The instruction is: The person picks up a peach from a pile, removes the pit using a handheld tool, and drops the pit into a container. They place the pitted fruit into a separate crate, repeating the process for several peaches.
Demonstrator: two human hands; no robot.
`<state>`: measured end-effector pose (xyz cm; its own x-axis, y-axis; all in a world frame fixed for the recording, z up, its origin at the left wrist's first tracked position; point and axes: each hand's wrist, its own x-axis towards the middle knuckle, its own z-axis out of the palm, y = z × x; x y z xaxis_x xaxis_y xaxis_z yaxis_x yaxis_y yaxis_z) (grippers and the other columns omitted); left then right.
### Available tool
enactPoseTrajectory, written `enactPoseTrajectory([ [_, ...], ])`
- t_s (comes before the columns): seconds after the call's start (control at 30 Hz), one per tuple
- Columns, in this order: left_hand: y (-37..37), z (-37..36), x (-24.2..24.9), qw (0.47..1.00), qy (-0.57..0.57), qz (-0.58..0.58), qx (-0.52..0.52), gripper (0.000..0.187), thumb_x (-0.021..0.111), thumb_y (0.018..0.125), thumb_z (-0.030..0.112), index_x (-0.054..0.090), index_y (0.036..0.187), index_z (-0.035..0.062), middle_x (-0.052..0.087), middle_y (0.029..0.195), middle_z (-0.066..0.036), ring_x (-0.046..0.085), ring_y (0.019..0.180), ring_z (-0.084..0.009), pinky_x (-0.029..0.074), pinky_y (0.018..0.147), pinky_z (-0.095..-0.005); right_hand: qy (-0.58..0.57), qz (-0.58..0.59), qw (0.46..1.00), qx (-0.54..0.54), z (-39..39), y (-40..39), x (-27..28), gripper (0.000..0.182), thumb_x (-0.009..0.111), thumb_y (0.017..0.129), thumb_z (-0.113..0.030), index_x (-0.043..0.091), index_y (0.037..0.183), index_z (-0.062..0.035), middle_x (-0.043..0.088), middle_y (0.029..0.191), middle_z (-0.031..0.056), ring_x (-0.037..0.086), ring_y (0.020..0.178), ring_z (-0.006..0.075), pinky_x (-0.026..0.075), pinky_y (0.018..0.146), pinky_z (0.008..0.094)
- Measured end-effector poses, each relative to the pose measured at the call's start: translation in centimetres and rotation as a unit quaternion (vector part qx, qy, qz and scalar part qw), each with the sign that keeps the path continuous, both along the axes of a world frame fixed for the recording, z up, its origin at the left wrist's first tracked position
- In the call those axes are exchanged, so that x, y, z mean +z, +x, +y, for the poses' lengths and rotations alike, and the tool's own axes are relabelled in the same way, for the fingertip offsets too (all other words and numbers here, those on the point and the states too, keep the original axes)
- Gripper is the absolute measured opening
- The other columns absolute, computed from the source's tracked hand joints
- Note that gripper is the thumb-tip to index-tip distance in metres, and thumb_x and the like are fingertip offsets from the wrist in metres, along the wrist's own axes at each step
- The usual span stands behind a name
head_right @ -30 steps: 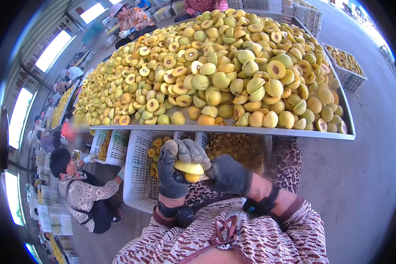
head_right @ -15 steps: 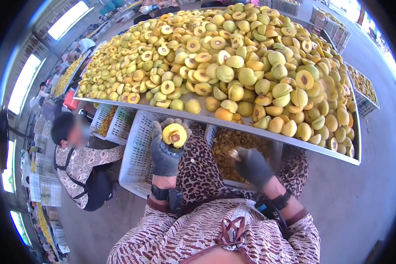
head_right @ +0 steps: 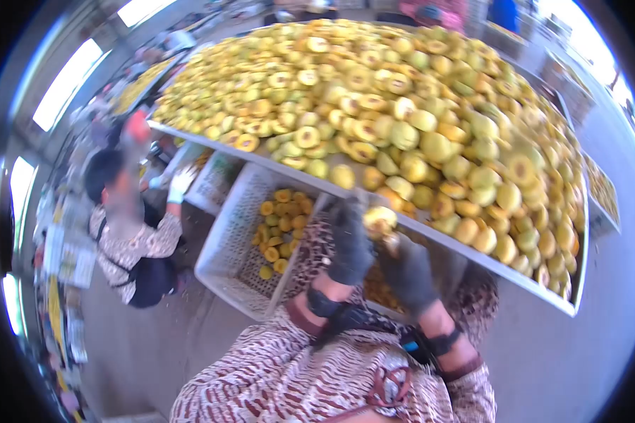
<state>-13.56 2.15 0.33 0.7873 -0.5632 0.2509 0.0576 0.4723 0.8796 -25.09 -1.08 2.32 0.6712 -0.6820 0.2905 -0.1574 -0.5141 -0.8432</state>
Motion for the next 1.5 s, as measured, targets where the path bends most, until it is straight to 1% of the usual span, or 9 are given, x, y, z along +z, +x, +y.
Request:
enactPoseTrajectory([
  [0.17, -1.8, -0.3, 4.2, 0.999, -0.015, 0.05, -0.006, 0.034, 0.052, 0.102, 0.029, 0.065, 0.09, 0.0007, 0.068, 0.084, -0.005, 0.063, 0.073, -0.0106, 0.053, 0.066, -0.0269, 0.009, -0.024, 0.999, -0.027, 0.4, -0.2, 1.1, 0.011, 0.059, 0.091, -0.002, 0.067, 0.098, 0.0006, 0.067, 0.078, 0.0046, 0.057, 0.071, 0.0098, 0.049, 0.063, 0.0314],
  [0.4, -1.0, 0.8, 4.3, 0.981, -0.035, 0.103, -0.163, 0.042, 0.052, 0.102, 0.035, 0.065, 0.082, 0.0003, 0.066, 0.074, -0.006, 0.063, 0.066, -0.0122, 0.053, 0.063, -0.0269, 0.377, 0.1, 0.903, 0.182, -1.8, -3.1, 1.2, 0.026, 0.065, 0.086, -0.002, 0.058, 0.112, -0.0019, 0.06, 0.105, 0.0012, 0.059, 0.097, 0.0163, 0.047, 0.077, 0.0293],
  [0.57, 0.2, 1.9, 3.8, 0.926, -0.118, 0.167, -0.318, 0.044, 0.05, 0.1, 0.047, 0.059, 0.086, 0.0065, 0.065, 0.076, -0.009, 0.065, 0.066, -0.0182, 0.055, 0.063, -0.0301, 0.069, 0.095, 0.949, 0.292, -2.0, -3.7, 0.1, 0.035, 0.072, 0.076, -0.001, 0.061, 0.11, -0.0004, 0.065, 0.105, 0.0074, 0.061, 0.096, 0.0171, 0.047, 0.089, 0.0302],
  [0.7, 5.1, 4.1, 3.2, 0.933, -0.112, 0.261, -0.22, 0.044, 0.047, 0.101, 0.049, 0.059, 0.091, 0.0083, 0.065, 0.08, -0.008, 0.067, 0.072, -0.0184, 0.056, 0.066, -0.0309, 0.172, 0.191, 0.907, 0.334, -0.4, -3.4, 4.4, 0.011, 0.07, 0.076, -0.004, 0.068, 0.086, -0.0004, 0.069, 0.085, 0.0059, 0.063, 0.072, 0.015, 0.051, 0.071, 0.0282],
  [0.9, 15.8, 10.4, -1.9, 0.981, 0.179, -0.004, 0.074, 0.044, 0.055, 0.1, 0.038, 0.07, 0.091, -0.0027, 0.072, 0.085, -0.008, 0.067, 0.071, -0.0165, 0.054, 0.068, -0.0292, 0.096, 0.109, 0.986, 0.086, -1.6, -5.7, -2.8, 0.01, 0.062, 0.082, -0.007, 0.069, 0.084, -0.0011, 0.068, 0.077, 0.0062, 0.065, 0.072, 0.0157, 0.052, 0.064, 0.0306],
  [0.97, 19.2, 10.6, -5.9, 0.936, 0.302, -0.125, 0.133, 0.044, 0.057, 0.097, 0.038, 0.07, 0.094, -0.0045, 0.073, 0.091, -0.015, 0.068, 0.077, -0.0249, 0.053, 0.075, -0.0364, -0.281, 0.55, 0.774, 0.137, -1.9, -7.3, -5.6, 0.016, 0.059, 0.082, -0.012, 0.071, 0.087, -0.0025, 0.071, 0.082, 0.0103, 0.069, 0.076, 0.0246, 0.055, 0.069, 0.0396],
  [1.03, 21.2, 10.2, -8.6, 0.824, 0.367, -0.341, 0.266, 0.043, 0.062, 0.092, 0.038, 0.07, 0.098, -0.0035, 0.07, 0.102, -0.022, 0.066, 0.091, -0.0335, 0.05, 0.086, -0.0416, -0.149, 0.373, 0.91, 0.101, -2.2, -8.3, -7.7, 0.013, 0.063, 0.078, -0.02, 0.069, 0.083, -0.0089, 0.068, 0.078, 0.0188, 0.067, 0.075, 0.0366, 0.054, 0.07, 0.0481],
  [1.3, 17.8, -4.2, 0.0, 0.862, 0.23, -0.421, 0.165, 0.037, 0.071, 0.083, 0.024, 0.062, 0.112, 0.0022, 0.061, 0.116, -0.018, 0.056, 0.111, -0.0367, 0.045, 0.097, -0.0424, -0.178, 0.238, 0.954, 0.028, -1.0, -6.5, -2.4, 0.024, 0.073, 0.08, -0.029, 0.058, 0.079, -0.0098, 0.063, 0.067, 0.0162, 0.063, 0.066, 0.0404, 0.05, 0.057, 0.0486],
  [1.5, 17.3, -15.2, 0.2, 0.697, 0.407, -0.585, 0.08, 0.034, 0.069, 0.079, 0.028, 0.065, 0.106, 0.0079, 0.064, 0.109, -0.016, 0.061, 0.101, -0.0333, 0.05, 0.084, -0.045, -0.193, 0.27, 0.943, -0.003, -0.5, -13.2, -3.2, 0.021, 0.076, 0.08, -0.021, 0.058, 0.079, -0.011, 0.059, 0.064, 0.0126, 0.062, 0.059, 0.0379, 0.046, 0.049, 0.0435],
])
